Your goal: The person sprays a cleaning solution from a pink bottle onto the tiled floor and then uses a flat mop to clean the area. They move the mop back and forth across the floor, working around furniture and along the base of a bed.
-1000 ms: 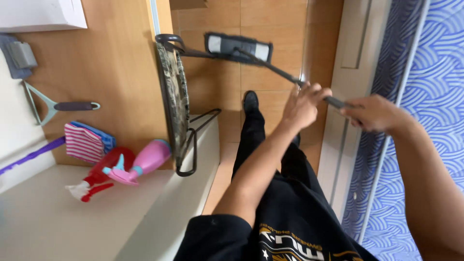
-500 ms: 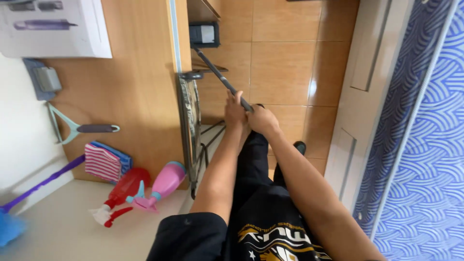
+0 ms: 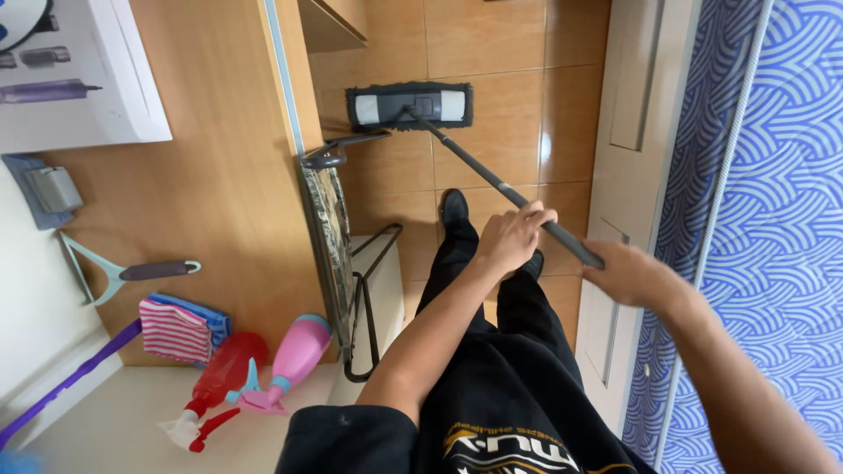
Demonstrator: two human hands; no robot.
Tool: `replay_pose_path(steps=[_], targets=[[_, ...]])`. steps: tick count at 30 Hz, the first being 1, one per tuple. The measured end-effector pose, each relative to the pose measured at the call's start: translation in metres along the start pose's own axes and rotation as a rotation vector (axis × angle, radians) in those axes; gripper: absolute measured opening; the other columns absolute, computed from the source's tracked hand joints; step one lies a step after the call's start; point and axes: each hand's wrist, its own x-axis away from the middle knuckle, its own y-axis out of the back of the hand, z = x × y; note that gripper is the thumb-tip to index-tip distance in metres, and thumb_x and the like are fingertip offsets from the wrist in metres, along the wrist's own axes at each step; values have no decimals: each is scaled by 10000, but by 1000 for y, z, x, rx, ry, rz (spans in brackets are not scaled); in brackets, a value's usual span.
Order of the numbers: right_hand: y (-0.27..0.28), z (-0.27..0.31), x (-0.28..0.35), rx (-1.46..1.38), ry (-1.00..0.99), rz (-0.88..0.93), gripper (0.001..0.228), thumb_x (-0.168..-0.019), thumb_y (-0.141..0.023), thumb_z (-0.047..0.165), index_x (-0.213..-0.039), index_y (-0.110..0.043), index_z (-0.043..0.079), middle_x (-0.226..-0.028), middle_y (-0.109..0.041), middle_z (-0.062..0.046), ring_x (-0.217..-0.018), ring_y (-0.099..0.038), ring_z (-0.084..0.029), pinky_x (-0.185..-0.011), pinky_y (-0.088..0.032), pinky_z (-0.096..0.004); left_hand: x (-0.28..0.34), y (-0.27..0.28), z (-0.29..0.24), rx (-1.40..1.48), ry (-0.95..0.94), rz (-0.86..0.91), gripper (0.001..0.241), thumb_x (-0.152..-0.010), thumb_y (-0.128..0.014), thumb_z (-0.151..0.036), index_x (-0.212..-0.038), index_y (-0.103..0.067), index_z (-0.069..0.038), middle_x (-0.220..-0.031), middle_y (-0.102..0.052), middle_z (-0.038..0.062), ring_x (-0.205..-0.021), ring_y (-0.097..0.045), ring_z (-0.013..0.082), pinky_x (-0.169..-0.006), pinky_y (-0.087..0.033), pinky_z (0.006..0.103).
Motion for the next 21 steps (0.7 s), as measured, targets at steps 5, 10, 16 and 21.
replay_pose_path(steps=[5,10,16,21], targets=[[20,28,-68,117,27,116,360,-919,-607,314,-1215,-655,114,-1045,-752,-215,-1006,-707,-414,-893,-539,-510,-14,16,32,6,136,-186,340,-936,-621,-146,-1243,-520,-254,-1272,-582,-9,-837,-700,253,-569,-562,407],[-46,85,-158,4,189,65,345,-897,-652,362,-1092,-688,80,-1056,-731,-199,-1032,-667,-413,-884,-515,-519,-6,5,124,16,484,-204,212,-1067,-590,-181,-1268,-529,-210,-1431,-558,33,-945,-742,319,-704,-603,444],[-99,104,-172,-311,84,-117,322,-941,-644,365,-1149,-717,130,-1113,-730,-222,-1073,-671,-435,-934,-524,-509,-6,-49,186,209,328,-685,488,-905,-762,-203,-1266,-487,-24,-1586,-274,357,-1386,-426,532,-1073,-466,535],[-67,31,-95,-392,50,-168,439,-913,-661,335,-1321,-665,172,-1036,-726,-235,-978,-697,-418,-863,-540,-481,-21,-50,84,224,131,-593,431,-812,-840,-245,-1071,-551,-56,-1516,-388,310,-1332,-407,535,-1100,-391,569]])
